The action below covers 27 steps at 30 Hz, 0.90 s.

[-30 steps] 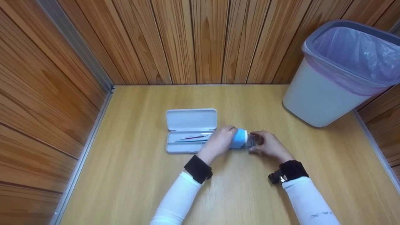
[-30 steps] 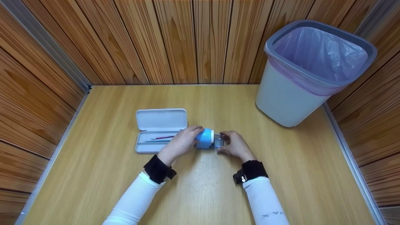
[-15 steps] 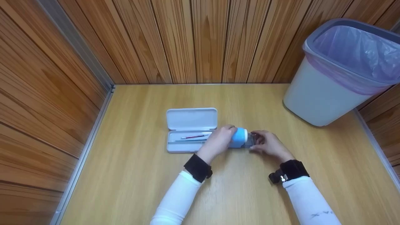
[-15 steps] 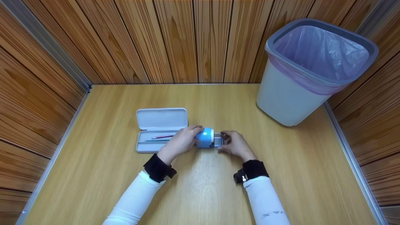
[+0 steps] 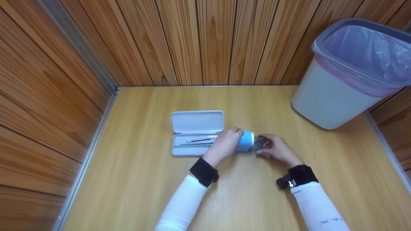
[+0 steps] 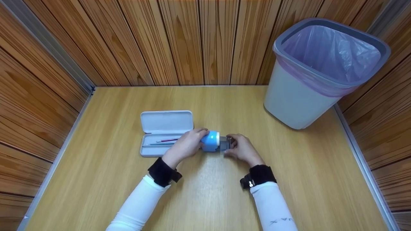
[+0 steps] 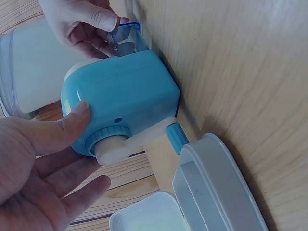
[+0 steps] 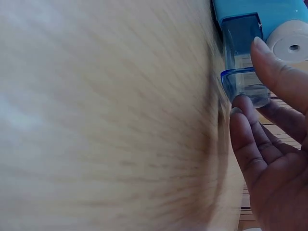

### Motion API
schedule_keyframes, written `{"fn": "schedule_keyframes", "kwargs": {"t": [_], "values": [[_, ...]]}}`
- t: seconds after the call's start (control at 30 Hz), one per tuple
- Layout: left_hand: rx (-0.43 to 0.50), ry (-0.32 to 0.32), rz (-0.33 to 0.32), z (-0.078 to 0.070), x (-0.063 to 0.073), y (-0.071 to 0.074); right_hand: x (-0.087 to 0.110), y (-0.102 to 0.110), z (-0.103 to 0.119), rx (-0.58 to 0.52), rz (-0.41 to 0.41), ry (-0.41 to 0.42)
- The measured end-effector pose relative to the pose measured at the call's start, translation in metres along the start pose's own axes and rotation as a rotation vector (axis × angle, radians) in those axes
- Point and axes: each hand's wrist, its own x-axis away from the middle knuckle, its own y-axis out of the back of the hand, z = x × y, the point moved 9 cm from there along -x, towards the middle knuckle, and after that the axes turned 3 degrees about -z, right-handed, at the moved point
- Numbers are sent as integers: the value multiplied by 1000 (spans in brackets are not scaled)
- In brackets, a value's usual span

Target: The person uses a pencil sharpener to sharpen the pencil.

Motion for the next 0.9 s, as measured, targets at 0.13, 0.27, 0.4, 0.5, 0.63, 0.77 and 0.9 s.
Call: {"fn": "schedule_keyframes", "kwargs": {"t": [0.13, 0.27, 0.4, 0.5, 0.63, 0.77, 0.9], "values": [[-15, -7, -5, -1, 0, 0, -2, -4, 4, -8, -4, 17], [-16, -1, 10, -2, 0, -1, -5, -8, 7, -16, 2, 18], [-14, 4, 21, -1, -1, -2, -8, -12, 9, -18, 8, 10], [-21, 0, 19, -2, -1, -2, -8, -16, 11, -24, 21, 6], [-20, 0, 22, -2, -1, -2, -9, -20, 13, -40, 39, 11], [-12, 9, 33, -2, -1, -3, -10, -22, 15, -44, 40, 19], [-4, 18, 39, -1, 0, -3, -12, -23, 16, -31, 35, 15]]}}
